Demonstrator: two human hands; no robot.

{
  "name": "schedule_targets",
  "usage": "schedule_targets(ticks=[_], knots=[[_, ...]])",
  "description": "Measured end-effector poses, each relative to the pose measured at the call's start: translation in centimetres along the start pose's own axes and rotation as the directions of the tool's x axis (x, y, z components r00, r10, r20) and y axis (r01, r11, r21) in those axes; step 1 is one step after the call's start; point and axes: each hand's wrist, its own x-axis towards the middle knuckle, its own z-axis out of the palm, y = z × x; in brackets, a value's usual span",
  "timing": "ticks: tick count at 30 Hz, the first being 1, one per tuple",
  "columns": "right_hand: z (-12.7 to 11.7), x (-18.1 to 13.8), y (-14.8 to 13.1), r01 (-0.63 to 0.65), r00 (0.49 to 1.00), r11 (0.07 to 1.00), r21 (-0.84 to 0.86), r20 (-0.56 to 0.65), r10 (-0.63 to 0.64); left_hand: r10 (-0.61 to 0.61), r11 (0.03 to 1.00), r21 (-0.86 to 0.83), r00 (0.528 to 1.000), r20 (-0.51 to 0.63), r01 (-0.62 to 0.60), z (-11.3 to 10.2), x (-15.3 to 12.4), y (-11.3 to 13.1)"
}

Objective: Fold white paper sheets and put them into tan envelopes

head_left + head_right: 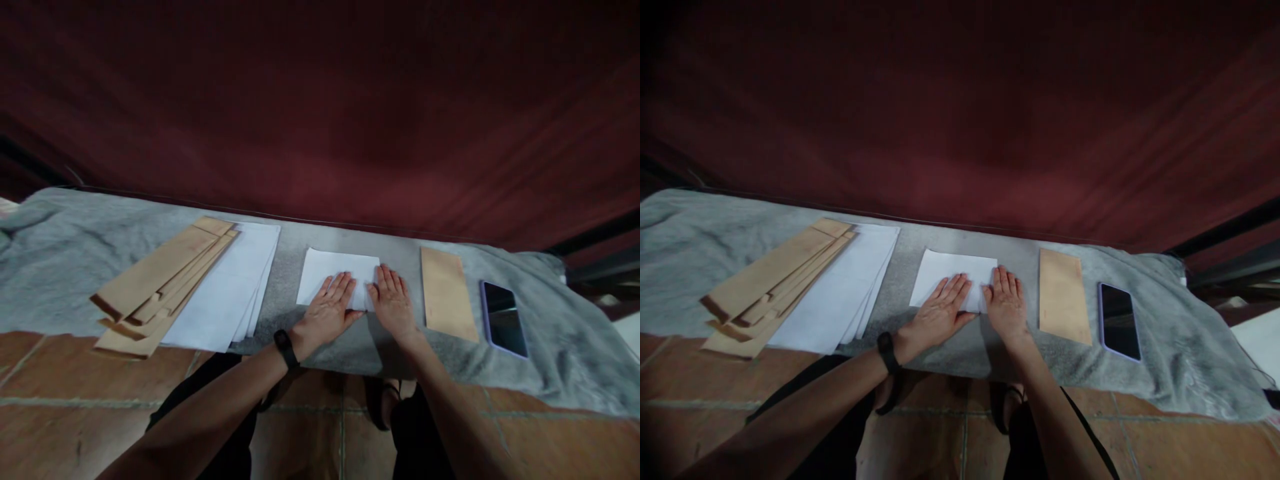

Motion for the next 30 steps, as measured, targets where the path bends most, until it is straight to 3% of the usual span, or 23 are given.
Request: schedule_targets(ticks=[7,14,25,30], knots=[[-0.6,0.0,0.1,-0.050,0.999,0.998,-0.041,0.006,0.050,0.002,1.000,0.011,1.000,-0.002,-0.002,-0.1,0.0,-0.2],[-2.9,0.6,-0.5,-0.183,0.982,0.983,-0.026,0.036,0.183,-0.018,1.000,0.007,1.000,-0.024,0.018,-0.2,0.2,-0.7],[-4.2,1.5,-1.1,-0.403,0.894,0.907,0.125,0.265,0.361,-0.049,0.999,0.004,0.996,-0.076,0.049,0.1,0.2,-0.5],[-3.7,1.8,-0.2,-0.473,0.870,0.820,0.324,0.319,0.376,-0.051,0.999,0.013,0.996,-0.069,0.052,0.1,0.3,-0.5]])
